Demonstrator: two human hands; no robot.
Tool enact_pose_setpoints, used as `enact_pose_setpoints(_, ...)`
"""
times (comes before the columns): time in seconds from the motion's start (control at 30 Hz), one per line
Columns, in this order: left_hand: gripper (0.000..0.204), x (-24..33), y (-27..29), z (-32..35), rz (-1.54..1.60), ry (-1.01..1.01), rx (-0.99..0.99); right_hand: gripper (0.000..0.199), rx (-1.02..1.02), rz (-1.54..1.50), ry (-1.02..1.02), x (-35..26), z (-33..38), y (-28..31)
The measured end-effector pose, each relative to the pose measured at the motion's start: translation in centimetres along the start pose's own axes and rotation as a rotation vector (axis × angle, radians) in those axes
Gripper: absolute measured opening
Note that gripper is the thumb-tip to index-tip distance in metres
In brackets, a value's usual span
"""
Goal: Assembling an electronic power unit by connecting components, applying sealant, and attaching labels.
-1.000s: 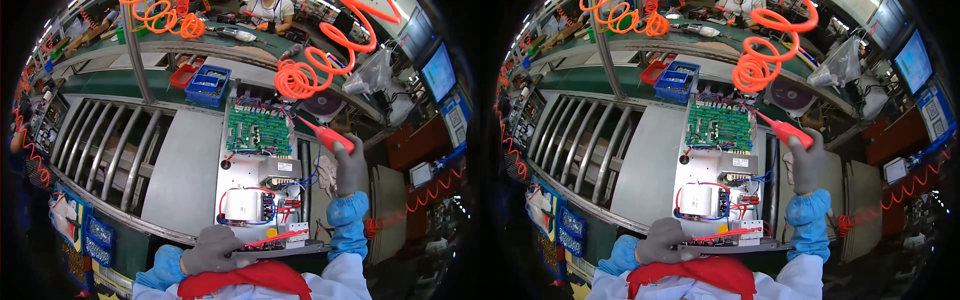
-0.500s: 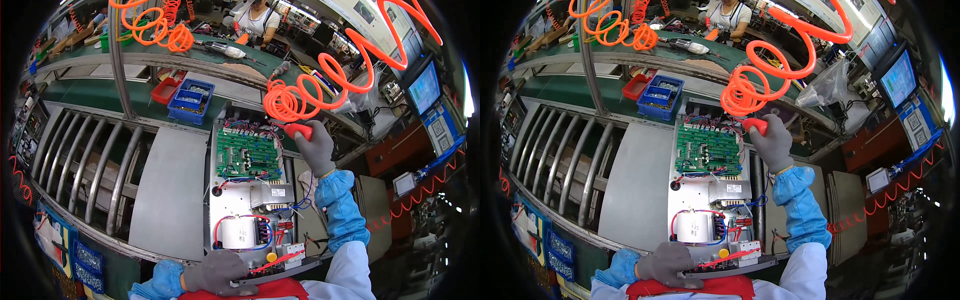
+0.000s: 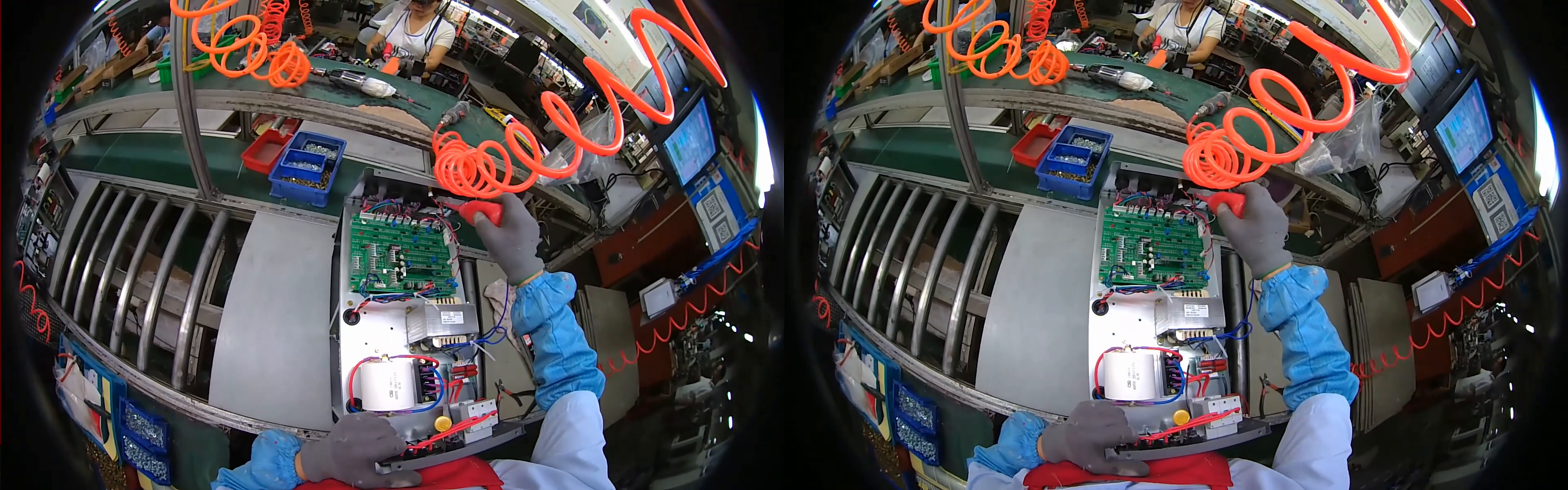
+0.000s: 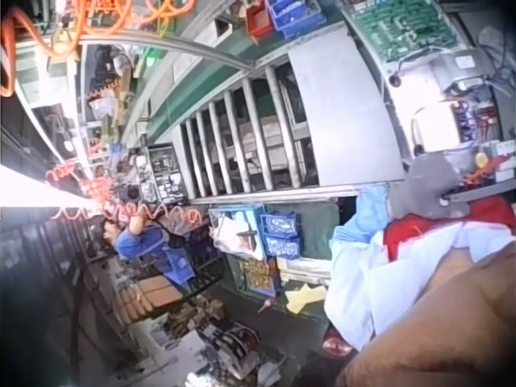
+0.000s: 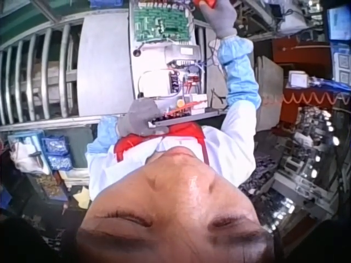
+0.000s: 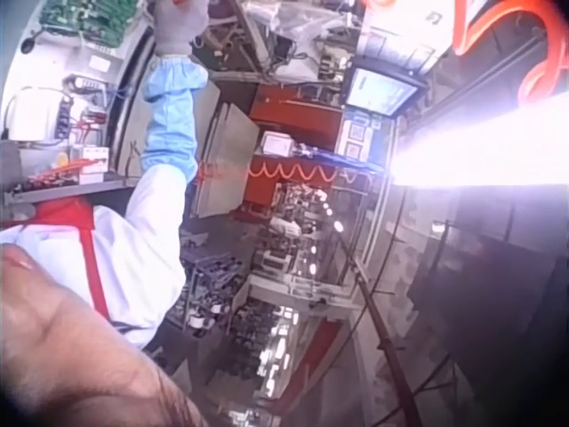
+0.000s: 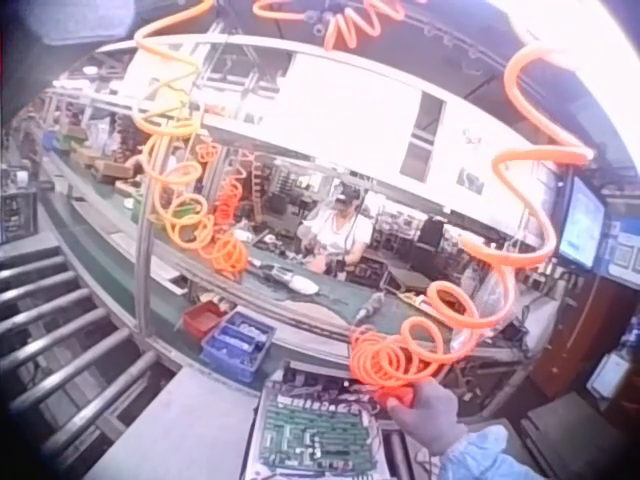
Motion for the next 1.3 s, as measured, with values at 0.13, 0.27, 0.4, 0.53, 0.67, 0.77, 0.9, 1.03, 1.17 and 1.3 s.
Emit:
enact_pose_setpoints(0.13,0.043,-0.1,0.2,-0.1,-0.007,0.014,-0.022,0.034,0.005,0.079,0.025,-0.1,-0.1,-0.6)
enact_pose_setpoints(0.27,0.041,-0.1,0.3,-0.3,0.022,0.003,0.011,0.032,0.025,0.128,0.047,-0.6,-0.2,-0.5)
enact_pose_setpoints(0.4,0.041,0.0,0.3,-0.3,0.027,0.005,0.01,0.032,0.018,0.142,0.08,-0.9,-0.3,-0.1)
enact_pose_setpoints(0.53,0.041,0.0,0.3,-0.2,0.019,0.009,0.017,0.031,-0.004,0.081,0.119,-1.3,-0.4,-0.2)
enact_pose_setpoints(0.67,0.041,-0.2,0.0,0.0,0.028,0.0,0.035,0.031,-0.048,0.117,0.112,-1.9,-0.9,-0.6)
enact_pose_setpoints(0.77,0.042,-0.2,0.0,-0.2,0.044,-0.012,0.041,0.03,-0.103,0.207,0.15,-2.2,-1.5,-1.2)
enact_pose_setpoints(0.9,0.042,-0.3,0.0,-0.1,0.048,-0.02,0.023,0.029,-0.178,0.307,0.228,-4.1,-2.3,-1.1)
enact_pose_setpoints(1.03,0.043,-0.4,0.2,0.1,0.042,-0.015,0.041,0.029,-0.169,0.353,0.305,-5.4,-2.1,-0.2)
enact_pose_setpoints(1.17,0.045,-0.6,0.1,-0.1,0.036,-0.018,-0.012,0.029,-0.045,0.17,0.25,-6.5,-0.5,2.9)
enact_pose_setpoints(1.3,0.046,-0.5,0.1,0.1,0.055,0.015,-0.036,0.029,-0.108,0.114,0.332,-7.2,0.4,1.3)
Point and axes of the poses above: each hand's wrist, its own z-axis away from the middle knuckle, its own y-axis out of the back of the hand, x = y × z, the point moved 4 cm from there along -z, towards the middle knuckle, and after that the axes turned 1 degree about -x, right-handed, at the moved point
